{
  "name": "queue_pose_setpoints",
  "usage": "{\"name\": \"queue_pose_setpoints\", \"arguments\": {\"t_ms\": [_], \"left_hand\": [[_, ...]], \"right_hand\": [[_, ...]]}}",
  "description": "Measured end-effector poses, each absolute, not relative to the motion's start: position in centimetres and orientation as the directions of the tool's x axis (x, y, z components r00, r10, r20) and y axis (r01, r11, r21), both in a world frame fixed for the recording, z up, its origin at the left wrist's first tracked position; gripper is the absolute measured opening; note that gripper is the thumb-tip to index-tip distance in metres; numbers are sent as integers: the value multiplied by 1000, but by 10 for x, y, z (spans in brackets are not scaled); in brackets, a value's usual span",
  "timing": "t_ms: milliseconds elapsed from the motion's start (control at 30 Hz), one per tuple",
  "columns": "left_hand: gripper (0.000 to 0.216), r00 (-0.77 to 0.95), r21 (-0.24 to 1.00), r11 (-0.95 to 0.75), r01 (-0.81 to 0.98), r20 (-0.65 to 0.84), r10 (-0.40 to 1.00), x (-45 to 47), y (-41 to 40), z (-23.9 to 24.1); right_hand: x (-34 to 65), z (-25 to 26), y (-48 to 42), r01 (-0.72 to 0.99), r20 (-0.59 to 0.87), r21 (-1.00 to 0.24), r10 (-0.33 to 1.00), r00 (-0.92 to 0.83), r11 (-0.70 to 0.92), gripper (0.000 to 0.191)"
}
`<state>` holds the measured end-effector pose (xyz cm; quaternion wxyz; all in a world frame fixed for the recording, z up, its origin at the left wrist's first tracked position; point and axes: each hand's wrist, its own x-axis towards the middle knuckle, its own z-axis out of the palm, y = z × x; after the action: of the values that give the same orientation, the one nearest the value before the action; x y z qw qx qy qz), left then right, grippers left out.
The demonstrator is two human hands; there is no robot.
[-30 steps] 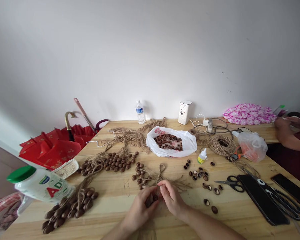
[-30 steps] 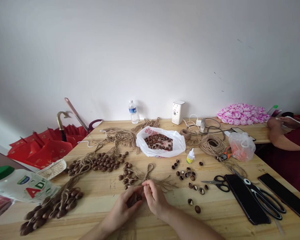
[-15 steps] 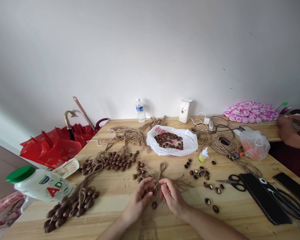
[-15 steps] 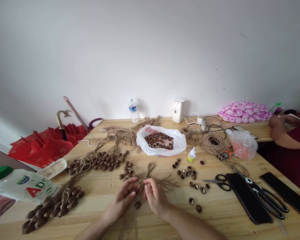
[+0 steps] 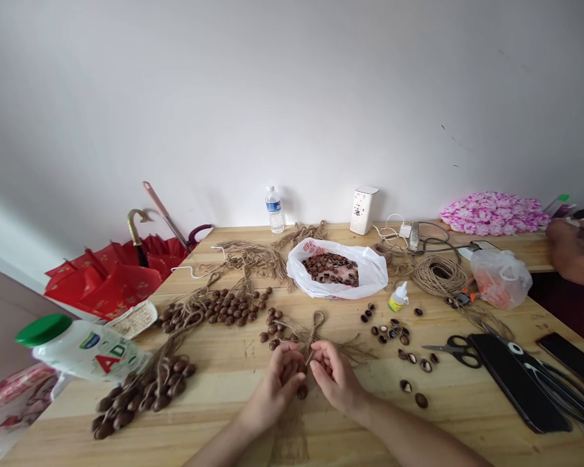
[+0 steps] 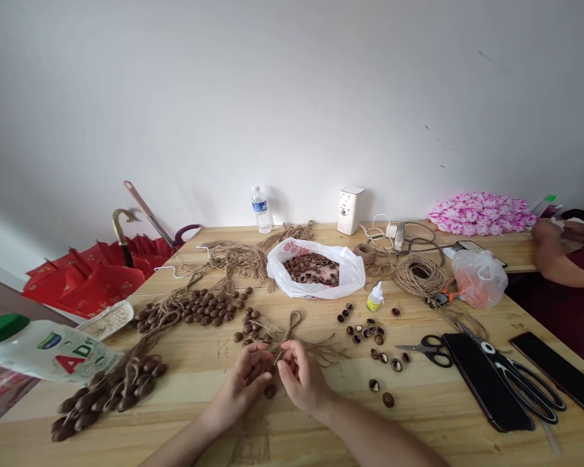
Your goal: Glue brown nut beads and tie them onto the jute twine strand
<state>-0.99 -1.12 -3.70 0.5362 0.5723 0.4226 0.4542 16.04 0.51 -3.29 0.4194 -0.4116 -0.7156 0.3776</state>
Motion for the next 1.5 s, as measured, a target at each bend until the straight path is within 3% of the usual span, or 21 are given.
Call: {"name": "queue_pose_setpoints", "arguments": {"t_ms": [200, 333, 567, 633, 733, 800, 933, 1033, 1100, 1233, 1400, 1500], "left_hand": [[55, 310, 817, -338, 466, 207, 928, -9, -15, -36], [52, 379, 686, -450, 571, 266, 886, -9, -16, -31], [51, 497, 570, -559, 601, 281, 821, -25, -16, -11], [43, 465, 523, -523, 673, 250, 849, -29, -17, -7], [39, 412, 433, -444, 784, 171, 895, -29, -19, -3], [37, 375, 395, -393, 830, 126, 918, -27, -19, -2], [23, 333, 396, -332, 857, 67, 941, -26, -12, -2], [10, 257, 384, -270, 883, 87, 963, -30, -6, -5], [14, 197, 385, -229, 894, 122, 973, -33, -3, -6], [17, 162, 424, -217, 879, 162, 973, -32, -4, -5], [18, 255, 612, -313, 726, 184, 949, -23, -17, 1], [22, 349, 590, -368, 718, 152, 925, -20, -20, 1]], "right_hand": [[162, -37, 9, 319, 366, -873, 928, -72, 369, 15], [162, -37, 11, 358, 381, -847, 919, -105, 392, 13], [170, -25, 15, 417, 420, -791, 893, -161, 447, 13], [177, -13, 17, 444, 417, -756, 877, -240, 481, 12], [187, 5, 16, 507, 359, -615, 787, -502, 604, 10], [190, 13, 12, 573, 273, -492, 741, -613, 655, 26], [183, 12, 3, 694, 143, -348, 767, -625, 630, 44], [174, 6, 0, 723, 118, -312, 780, -614, 616, 36], [171, 3, 0, 717, 128, -313, 775, -619, 623, 28], [172, 0, 2, 673, 151, -366, 755, -638, 642, 24], [175, -4, 9, 506, 315, -485, 682, -660, 713, 28], [175, -8, 12, 387, 421, -566, 659, -624, 728, 23]]}}
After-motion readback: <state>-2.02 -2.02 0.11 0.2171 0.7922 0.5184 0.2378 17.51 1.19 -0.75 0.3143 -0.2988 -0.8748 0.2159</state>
